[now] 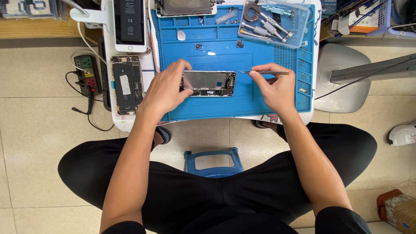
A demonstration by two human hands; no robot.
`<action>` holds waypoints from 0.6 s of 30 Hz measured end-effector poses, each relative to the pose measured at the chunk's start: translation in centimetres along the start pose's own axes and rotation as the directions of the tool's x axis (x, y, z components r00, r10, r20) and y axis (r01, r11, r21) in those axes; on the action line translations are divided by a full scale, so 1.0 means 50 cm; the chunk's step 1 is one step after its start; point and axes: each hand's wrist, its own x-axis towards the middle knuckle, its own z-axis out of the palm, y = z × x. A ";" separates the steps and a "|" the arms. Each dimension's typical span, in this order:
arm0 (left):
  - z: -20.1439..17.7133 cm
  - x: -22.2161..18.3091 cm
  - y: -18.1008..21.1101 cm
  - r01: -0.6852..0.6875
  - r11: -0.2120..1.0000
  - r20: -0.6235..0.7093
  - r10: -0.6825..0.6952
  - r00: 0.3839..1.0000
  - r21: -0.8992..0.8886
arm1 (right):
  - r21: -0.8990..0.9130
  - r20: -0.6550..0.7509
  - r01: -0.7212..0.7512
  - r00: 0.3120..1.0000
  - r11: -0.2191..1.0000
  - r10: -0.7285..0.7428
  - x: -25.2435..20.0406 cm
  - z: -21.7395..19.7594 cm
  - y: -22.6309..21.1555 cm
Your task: The person uses a metal spudger and tweezers to pry and remove internal components from a disassembled smartphone. They work on a blue anti-static mat, carefully lifting parts and placing them aside while manipulating the device's internal connectors.
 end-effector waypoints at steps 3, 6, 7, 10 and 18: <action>-0.031 -0.010 0.018 -0.007 0.981 -0.017 0.004 1.000 -0.193 | 0.009 -0.016 -0.019 1.000 1.000 0.019 -0.001 -0.006 -0.008; -0.066 -0.021 0.043 -0.006 0.948 -0.038 -0.006 0.999 -0.317 | 0.039 -0.028 0.000 1.000 0.999 0.002 -0.001 -0.008 -0.024; -0.063 -0.016 0.038 -0.077 0.906 -0.105 0.037 0.994 -0.416 | -0.001 -0.041 -0.026 0.999 1.000 0.026 -0.002 -0.008 -0.033; -0.049 -0.007 0.035 -0.222 0.807 -0.273 0.078 0.959 -0.548 | -0.021 -0.037 -0.054 0.998 0.998 0.053 -0.005 -0.004 -0.047; -0.003 0.030 0.098 -0.437 0.808 -0.581 0.147 0.800 -0.396 | -0.011 0.115 -0.028 0.993 1.000 0.029 -0.008 0.004 -0.059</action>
